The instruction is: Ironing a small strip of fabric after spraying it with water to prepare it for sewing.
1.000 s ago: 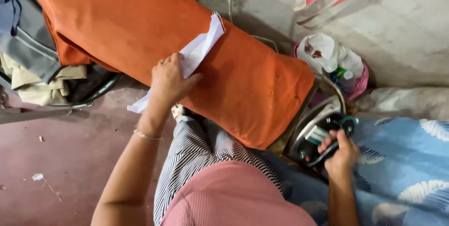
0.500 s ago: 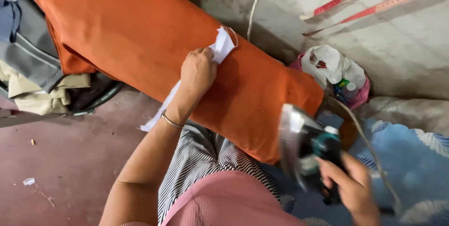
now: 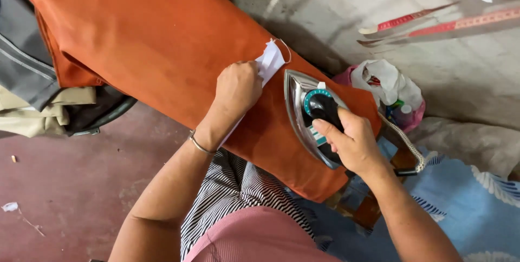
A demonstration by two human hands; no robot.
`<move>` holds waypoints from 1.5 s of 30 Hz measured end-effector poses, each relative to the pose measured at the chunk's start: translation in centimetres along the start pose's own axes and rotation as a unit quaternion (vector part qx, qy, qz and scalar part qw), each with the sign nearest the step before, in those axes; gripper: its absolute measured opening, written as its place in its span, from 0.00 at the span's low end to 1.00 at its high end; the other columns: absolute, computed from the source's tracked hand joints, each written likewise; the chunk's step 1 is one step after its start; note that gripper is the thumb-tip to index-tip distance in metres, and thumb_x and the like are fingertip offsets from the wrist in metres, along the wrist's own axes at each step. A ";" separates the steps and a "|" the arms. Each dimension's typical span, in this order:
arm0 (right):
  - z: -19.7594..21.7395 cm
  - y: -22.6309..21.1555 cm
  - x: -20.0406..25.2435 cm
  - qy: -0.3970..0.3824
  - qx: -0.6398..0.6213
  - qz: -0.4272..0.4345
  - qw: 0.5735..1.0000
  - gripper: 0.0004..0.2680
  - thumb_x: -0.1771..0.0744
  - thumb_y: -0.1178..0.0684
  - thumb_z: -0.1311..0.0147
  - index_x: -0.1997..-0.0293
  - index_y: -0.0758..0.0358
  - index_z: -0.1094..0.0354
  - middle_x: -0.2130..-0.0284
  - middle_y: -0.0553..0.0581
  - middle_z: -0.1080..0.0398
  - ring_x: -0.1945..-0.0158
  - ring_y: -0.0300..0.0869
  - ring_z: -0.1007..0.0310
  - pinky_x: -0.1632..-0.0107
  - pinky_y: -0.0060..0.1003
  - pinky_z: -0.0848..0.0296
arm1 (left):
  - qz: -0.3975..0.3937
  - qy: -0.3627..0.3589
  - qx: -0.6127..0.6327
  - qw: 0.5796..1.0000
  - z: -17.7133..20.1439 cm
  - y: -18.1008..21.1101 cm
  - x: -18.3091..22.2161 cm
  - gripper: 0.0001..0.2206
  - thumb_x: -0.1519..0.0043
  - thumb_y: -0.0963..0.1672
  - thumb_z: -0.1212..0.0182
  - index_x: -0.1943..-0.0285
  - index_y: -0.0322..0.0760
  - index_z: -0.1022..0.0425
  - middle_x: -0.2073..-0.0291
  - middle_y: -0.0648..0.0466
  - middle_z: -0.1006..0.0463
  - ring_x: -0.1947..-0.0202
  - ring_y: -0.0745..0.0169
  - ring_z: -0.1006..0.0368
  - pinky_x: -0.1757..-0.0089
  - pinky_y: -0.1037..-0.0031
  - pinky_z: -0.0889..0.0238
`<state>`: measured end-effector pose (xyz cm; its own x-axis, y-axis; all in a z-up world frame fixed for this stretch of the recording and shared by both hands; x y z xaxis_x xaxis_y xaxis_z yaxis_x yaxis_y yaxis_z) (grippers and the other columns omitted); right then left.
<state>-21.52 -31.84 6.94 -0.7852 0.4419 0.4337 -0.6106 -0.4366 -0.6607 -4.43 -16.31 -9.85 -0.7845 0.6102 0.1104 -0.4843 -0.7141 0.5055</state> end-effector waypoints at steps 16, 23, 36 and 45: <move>-2.6 -1.6 -4.8 -0.056 0.013 -0.035 0.998 0.19 0.32 0.45 0.41 0.83 0.61 0.38 0.96 0.55 0.39 0.89 0.40 0.37 0.82 0.33 0.34 | -0.035 0.040 -0.009 0.999 0.8 0.3 -0.3 0.04 0.47 0.42 0.41 0.69 0.37 0.23 0.79 0.51 0.25 0.76 0.46 0.21 0.73 0.55 0.24; -2.9 -3.4 -5.6 -0.055 0.019 -0.034 0.998 0.19 0.31 0.46 0.42 0.83 0.61 0.39 0.96 0.55 0.39 0.89 0.39 0.37 0.82 0.32 0.35 | -0.023 0.044 0.012 0.999 0.8 0.3 -0.5 0.04 0.49 0.40 0.45 0.71 0.35 0.24 0.81 0.49 0.26 0.77 0.43 0.22 0.76 0.52 0.26; -3.2 -3.6 -5.0 -0.056 -0.013 -0.011 0.998 0.19 0.32 0.44 0.42 0.83 0.61 0.38 0.96 0.55 0.39 0.89 0.40 0.36 0.80 0.33 0.33 | -0.015 0.059 -0.045 0.997 2.1 0.6 0.7 0.05 0.47 0.40 0.45 0.73 0.38 0.23 0.82 0.52 0.26 0.77 0.47 0.21 0.76 0.56 0.26; -4.0 -3.0 -5.7 -0.043 -0.009 -0.004 0.999 0.19 0.31 0.43 0.43 0.82 0.59 0.38 0.96 0.53 0.40 0.90 0.39 0.38 0.81 0.32 0.35 | -0.025 0.084 -0.073 0.993 3.0 -0.7 1.8 0.04 0.48 0.41 0.44 0.75 0.41 0.24 0.83 0.55 0.27 0.77 0.52 0.22 0.76 0.64 0.26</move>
<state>-14.80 -29.90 4.02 -0.7863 0.3760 0.4903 -0.6161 -0.4181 -0.6675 -4.29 -13.69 -7.42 -0.8057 0.5890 -0.0619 -0.5655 -0.7341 0.3758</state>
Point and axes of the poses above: each hand's wrist, its own x-axis away from the middle knuckle, its own z-axis out of the back of the hand, y = z × x, the point moved 4 cm from there along -x, towards the middle knuckle
